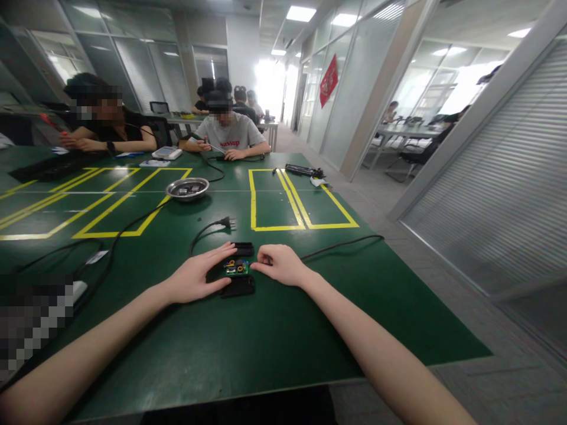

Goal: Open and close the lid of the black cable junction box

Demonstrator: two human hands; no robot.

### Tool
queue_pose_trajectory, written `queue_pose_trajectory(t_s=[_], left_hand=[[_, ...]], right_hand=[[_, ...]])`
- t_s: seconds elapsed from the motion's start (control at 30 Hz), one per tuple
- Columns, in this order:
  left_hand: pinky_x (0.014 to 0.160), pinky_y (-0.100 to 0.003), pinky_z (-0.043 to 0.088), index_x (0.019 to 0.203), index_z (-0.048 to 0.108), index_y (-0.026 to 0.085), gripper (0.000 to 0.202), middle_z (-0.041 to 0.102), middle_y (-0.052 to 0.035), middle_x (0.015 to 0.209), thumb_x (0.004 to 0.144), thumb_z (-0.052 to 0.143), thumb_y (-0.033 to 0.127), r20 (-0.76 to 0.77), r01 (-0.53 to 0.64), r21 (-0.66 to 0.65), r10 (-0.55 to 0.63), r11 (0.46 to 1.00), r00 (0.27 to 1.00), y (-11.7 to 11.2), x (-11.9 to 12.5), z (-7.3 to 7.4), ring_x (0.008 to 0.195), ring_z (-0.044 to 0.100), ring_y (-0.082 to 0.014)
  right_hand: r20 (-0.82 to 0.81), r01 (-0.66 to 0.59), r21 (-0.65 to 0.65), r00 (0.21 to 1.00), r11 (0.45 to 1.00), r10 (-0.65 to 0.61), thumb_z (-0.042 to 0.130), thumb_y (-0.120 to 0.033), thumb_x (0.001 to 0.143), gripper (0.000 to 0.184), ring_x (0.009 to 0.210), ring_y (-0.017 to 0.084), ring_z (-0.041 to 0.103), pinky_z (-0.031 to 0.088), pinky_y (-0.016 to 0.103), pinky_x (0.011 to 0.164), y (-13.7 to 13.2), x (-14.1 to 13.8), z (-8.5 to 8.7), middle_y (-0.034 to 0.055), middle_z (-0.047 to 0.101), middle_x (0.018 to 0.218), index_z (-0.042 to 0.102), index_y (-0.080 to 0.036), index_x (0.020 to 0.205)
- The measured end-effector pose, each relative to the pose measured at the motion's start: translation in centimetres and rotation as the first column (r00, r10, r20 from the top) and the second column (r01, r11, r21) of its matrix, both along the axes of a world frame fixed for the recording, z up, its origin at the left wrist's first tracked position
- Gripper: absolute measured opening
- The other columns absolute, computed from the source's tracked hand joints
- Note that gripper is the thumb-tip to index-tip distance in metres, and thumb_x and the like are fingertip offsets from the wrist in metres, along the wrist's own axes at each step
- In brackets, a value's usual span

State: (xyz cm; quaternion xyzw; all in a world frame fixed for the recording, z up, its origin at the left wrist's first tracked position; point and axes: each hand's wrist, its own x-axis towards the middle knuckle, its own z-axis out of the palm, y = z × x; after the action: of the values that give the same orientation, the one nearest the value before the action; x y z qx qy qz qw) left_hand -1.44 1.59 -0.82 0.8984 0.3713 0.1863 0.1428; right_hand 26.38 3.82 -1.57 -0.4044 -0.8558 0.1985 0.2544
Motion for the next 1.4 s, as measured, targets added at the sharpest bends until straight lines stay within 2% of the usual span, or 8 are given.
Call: queue_pose_trajectory(t_s=[0.47, 0.6, 0.67, 0.77, 0.9, 1.07, 1.23, 1.4], left_hand=[[0.119, -0.042, 0.044, 0.152, 0.049, 0.024, 0.066, 0.053, -0.0088, 0.156, 0.093, 0.064, 0.052, 0.071, 0.012, 0.031, -0.015, 0.999, 0.997, 0.4, -0.4, -0.2, 0.142, 0.053, -0.0271], [0.115, -0.041, 0.048, 0.15, 0.052, 0.026, 0.066, 0.058, -0.0069, 0.151, 0.092, 0.065, 0.054, 0.083, 0.016, 0.0, -0.016, 1.0, 0.996, 0.5, -0.5, -0.1, 0.137, 0.058, -0.0269], [0.113, -0.04, 0.049, 0.15, 0.052, 0.027, 0.066, 0.06, -0.0059, 0.149, 0.092, 0.066, 0.054, 0.091, 0.013, -0.016, -0.012, 1.0, 0.996, 0.6, -0.5, 0.0, 0.135, 0.06, -0.0268], [0.113, -0.039, 0.05, 0.15, 0.052, 0.027, 0.066, 0.06, -0.0054, 0.149, 0.091, 0.067, 0.055, 0.101, 0.011, -0.018, -0.009, 1.0, 0.995, 0.6, -0.5, -0.1, 0.135, 0.06, -0.0266], [0.115, -0.04, 0.048, 0.149, 0.053, 0.027, 0.064, 0.058, -0.0062, 0.151, 0.092, 0.066, 0.052, 0.076, 0.015, -0.013, -0.014, 1.0, 0.997, 0.7, -0.5, -0.2, 0.138, 0.057, -0.0262], [0.117, -0.041, 0.046, 0.146, 0.056, 0.025, 0.059, 0.056, -0.0076, 0.153, 0.094, 0.064, 0.051, 0.05, 0.025, -0.019, -0.024, 0.999, 0.998, 0.7, -0.4, 0.0, 0.143, 0.052, -0.0257], [0.12, -0.044, 0.043, 0.144, 0.058, 0.023, 0.055, 0.056, -0.0093, 0.153, 0.095, 0.062, 0.05, 0.068, 0.039, -0.046, -0.036, 0.998, 0.997, 0.7, -0.2, 0.0, 0.145, 0.05, -0.0262], [0.116, -0.046, 0.046, 0.13, 0.065, 0.02, 0.039, 0.062, -0.0128, 0.144, 0.095, 0.056, 0.035, 0.171, 0.009, 0.025, -0.013, 1.0, 0.985, 1.0, -0.6, 0.3, 0.137, 0.056, -0.028]], right_hand=[[-0.013, -0.009, -0.038, 1.0, 0.999, 0.009, 0.074, -0.032, 0.088, 0.029, 0.059, 0.01, 0.044, 0.031, 0.023, 0.059, 0.2, 0.0, 0.0, -0.0043, 0.055, 0.066, 0.055, -0.019, 0.071], [-0.029, -0.024, -0.045, 0.999, 0.999, 0.022, 0.073, -0.033, 0.089, 0.017, 0.059, 0.01, 0.046, 0.033, 0.024, 0.059, 0.1, 0.0, -0.1, -0.0052, 0.056, 0.068, 0.063, -0.019, 0.088], [-0.021, -0.021, -0.04, 1.0, 0.999, 0.021, 0.074, -0.037, 0.088, 0.027, 0.059, 0.011, 0.048, 0.034, 0.024, 0.06, -0.1, 0.0, 0.1, -0.0053, 0.058, 0.071, 0.066, -0.019, 0.107], [0.045, 0.015, 0.003, 0.999, 1.0, -0.015, 0.078, -0.051, 0.084, 0.06, 0.065, 0.014, 0.054, 0.038, 0.026, 0.062, -0.3, 0.0, 0.4, -0.0021, 0.062, 0.078, 0.062, -0.019, 0.133], [0.181, 0.015, 0.056, 0.983, 0.998, -0.025, 0.078, -0.068, 0.076, 0.081, 0.075, 0.02, 0.061, 0.043, 0.03, 0.067, -0.4, 0.1, 0.9, 0.0036, 0.067, 0.089, 0.062, -0.019, 0.139], [0.168, -0.05, 0.029, 0.985, 0.998, 0.045, 0.081, -0.066, 0.074, 0.083, 0.083, 0.022, 0.065, 0.048, 0.033, 0.075, -0.5, 0.2, 1.0, 0.0059, 0.069, 0.098, 0.061, -0.021, 0.141], [0.17, -0.012, 0.03, 0.985, 0.999, 0.007, 0.081, -0.064, 0.074, 0.081, 0.08, 0.021, 0.063, 0.045, 0.031, 0.072, -0.5, 0.0, 0.8, 0.005, 0.068, 0.094, 0.062, -0.021, 0.14], [0.14, -0.012, 0.031, 0.99, 0.999, 0.008, 0.075, -0.061, 0.084, 0.069, 0.077, 0.018, 0.061, 0.042, 0.029, 0.069, -0.3, 0.0, 0.7, 0.0033, 0.067, 0.089, 0.063, -0.021, 0.138]])
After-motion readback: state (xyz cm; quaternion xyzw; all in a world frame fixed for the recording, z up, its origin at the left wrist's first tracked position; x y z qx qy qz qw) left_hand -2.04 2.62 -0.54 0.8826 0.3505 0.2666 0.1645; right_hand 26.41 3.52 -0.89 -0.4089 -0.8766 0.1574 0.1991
